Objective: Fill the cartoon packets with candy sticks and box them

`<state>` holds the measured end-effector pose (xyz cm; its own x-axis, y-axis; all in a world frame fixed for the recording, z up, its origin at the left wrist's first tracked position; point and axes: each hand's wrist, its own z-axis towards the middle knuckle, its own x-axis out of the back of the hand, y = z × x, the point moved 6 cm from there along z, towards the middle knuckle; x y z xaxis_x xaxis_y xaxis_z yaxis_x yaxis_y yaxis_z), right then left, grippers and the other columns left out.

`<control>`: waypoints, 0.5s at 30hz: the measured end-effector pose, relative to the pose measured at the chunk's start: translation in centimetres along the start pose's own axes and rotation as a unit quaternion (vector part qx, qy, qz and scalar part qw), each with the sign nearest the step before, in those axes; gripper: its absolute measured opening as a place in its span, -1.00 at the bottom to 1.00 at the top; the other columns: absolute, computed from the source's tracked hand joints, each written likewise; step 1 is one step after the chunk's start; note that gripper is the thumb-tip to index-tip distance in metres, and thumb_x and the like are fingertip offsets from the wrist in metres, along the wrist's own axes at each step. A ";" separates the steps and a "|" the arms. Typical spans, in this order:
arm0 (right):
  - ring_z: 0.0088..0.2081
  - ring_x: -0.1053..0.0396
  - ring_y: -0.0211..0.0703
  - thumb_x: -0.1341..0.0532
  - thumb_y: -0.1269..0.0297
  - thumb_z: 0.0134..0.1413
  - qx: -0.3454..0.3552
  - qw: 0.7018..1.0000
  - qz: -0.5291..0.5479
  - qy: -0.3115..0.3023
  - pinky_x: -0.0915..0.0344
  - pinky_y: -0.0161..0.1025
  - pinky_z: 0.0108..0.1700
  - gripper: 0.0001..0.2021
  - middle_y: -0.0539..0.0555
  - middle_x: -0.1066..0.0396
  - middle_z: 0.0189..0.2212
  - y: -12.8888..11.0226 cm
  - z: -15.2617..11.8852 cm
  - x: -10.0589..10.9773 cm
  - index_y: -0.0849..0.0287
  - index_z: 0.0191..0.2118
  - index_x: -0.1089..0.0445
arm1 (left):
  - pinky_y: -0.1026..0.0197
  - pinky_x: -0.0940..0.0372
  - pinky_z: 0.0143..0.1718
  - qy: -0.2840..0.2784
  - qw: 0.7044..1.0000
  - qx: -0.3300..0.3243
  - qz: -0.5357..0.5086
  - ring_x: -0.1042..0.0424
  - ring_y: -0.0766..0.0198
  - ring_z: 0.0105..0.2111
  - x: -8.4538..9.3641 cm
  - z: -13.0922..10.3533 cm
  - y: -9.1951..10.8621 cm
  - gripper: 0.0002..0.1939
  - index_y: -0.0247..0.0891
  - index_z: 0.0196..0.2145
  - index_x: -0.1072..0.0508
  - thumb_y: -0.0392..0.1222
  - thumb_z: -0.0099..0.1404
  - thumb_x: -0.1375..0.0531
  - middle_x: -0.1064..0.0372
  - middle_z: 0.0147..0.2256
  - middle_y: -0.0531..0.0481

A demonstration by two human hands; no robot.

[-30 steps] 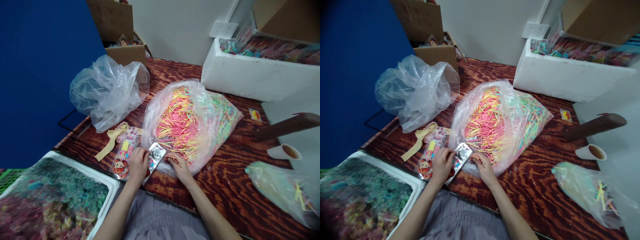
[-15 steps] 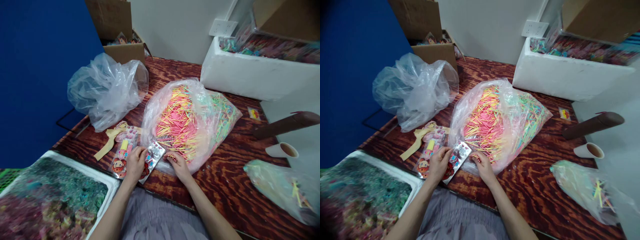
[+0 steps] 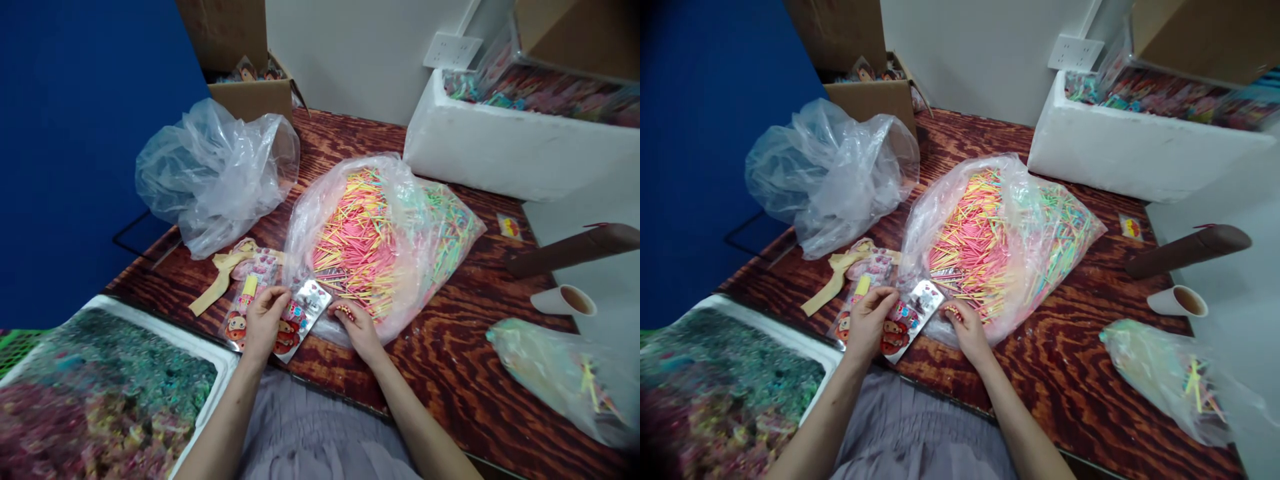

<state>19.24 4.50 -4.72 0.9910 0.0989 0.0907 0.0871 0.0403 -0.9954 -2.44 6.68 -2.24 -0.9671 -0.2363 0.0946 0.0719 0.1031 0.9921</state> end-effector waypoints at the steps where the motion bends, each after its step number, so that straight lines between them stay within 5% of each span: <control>1: -0.29 -0.40 -0.10 -0.17 0.22 0.22 0.000 1.000 0.000 0.001 -0.28 -0.22 -0.18 -0.85 0.05 -0.46 -0.37 0.0 0.0 0.0 0.10 -0.28 -0.47 | 0.31 -0.27 -0.32 0.001 1.000 0.004 -0.001 -0.39 0.31 -0.39 0.0 0.0 0.0 -0.80 -0.26 -0.37 -0.53 -0.06 0.15 -0.27 -0.46 -0.42 0.06; 15: -0.39 -0.40 -0.13 -0.12 0.19 0.19 -0.054 0.998 -0.034 0.006 -0.30 -0.22 -0.26 -0.84 0.00 -0.45 -0.44 -0.2 0.5 0.5 0.10 -0.19 -0.37 | 0.26 -0.30 -0.19 -0.040 0.999 -0.014 -0.014 -0.45 0.23 -0.25 -0.4 -0.9 0.0 -0.76 -0.26 -0.30 -0.59 -0.04 0.20 -0.25 -0.53 -0.29 -0.03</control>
<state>19.61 5.08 -4.43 0.9835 0.0867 0.1590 0.1645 -0.0606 -0.9845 -1.88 5.94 -2.22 -0.9851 -0.1610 0.0608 0.0500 0.0701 0.9963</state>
